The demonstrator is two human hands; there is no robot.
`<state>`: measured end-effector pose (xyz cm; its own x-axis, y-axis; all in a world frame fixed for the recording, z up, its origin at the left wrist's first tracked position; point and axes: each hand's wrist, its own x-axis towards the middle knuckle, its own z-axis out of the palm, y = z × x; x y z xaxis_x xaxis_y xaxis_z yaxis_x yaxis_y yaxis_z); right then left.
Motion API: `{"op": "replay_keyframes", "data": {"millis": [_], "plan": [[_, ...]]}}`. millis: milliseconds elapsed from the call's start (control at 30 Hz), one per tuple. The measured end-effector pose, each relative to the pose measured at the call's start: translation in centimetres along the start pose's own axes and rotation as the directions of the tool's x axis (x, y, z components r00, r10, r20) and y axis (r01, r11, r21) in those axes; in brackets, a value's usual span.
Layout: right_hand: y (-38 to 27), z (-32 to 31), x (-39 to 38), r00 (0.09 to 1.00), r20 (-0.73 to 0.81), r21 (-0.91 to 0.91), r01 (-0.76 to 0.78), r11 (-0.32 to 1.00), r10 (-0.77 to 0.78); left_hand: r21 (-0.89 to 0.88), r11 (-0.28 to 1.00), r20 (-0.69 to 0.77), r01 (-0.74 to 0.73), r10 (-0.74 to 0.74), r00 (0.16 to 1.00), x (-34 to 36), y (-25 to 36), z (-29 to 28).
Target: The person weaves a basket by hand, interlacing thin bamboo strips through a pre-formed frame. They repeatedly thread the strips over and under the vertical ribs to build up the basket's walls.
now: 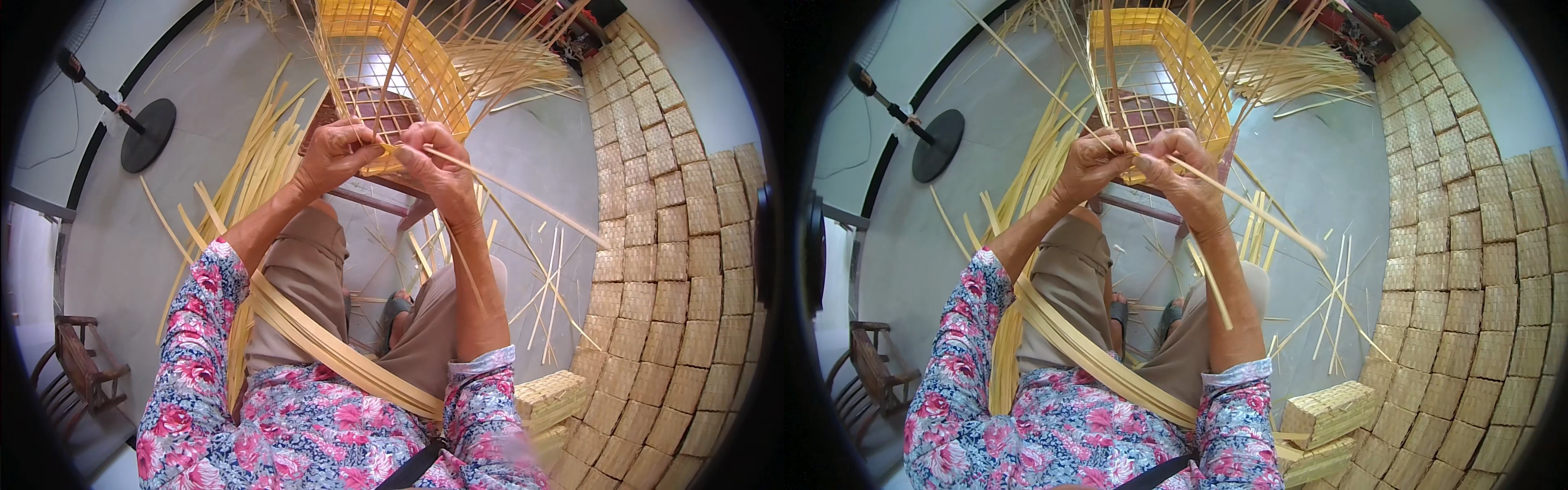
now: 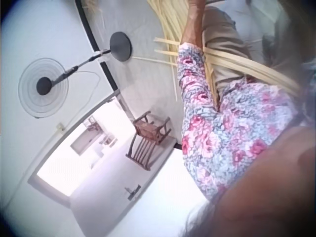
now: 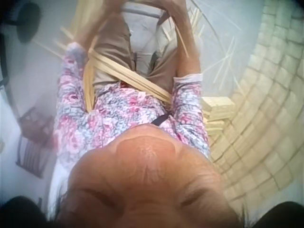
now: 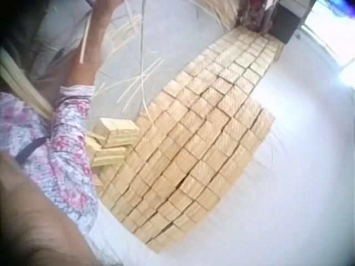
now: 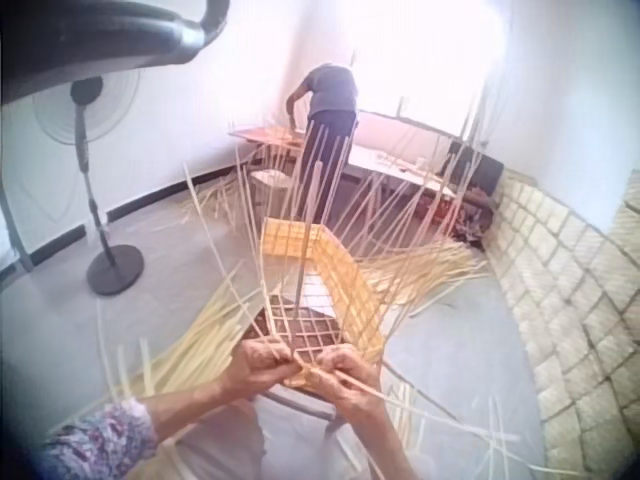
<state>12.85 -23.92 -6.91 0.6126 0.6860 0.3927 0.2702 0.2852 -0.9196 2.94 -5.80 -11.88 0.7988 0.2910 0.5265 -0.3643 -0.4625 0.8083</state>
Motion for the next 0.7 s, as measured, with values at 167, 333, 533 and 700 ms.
{"op": "replay_keyframes", "data": {"millis": [167, 333, 533, 700], "plan": [[0.1, -0.8, -0.3, 0.896, -0.434, 0.104, -0.051, 0.993, 0.091, 0.055, 0.997, 0.002, -0.056, 0.056, 0.998, 0.2, -0.3, 0.1], [0.2, -1.6, -0.1, 0.936, -0.318, 0.016, -0.151, 0.988, 0.149, 0.044, 0.998, 0.012, -0.044, 0.043, 0.999, 0.2, -0.2, 0.0], [0.8, -3.6, -0.6, 0.908, -0.418, -0.101, -0.024, 0.995, -0.021, 0.024, 1.0, 0.05, 0.017, -0.019, 0.999, 0.0, 0.4, 0.1], [-1.2, -3.3, 0.8, 0.809, -0.582, 0.076, -0.046, 0.996, 0.082, 0.021, 1.0, 0.022, -0.012, 0.012, 1.0, 0.0, -0.1, 0.1]]}}
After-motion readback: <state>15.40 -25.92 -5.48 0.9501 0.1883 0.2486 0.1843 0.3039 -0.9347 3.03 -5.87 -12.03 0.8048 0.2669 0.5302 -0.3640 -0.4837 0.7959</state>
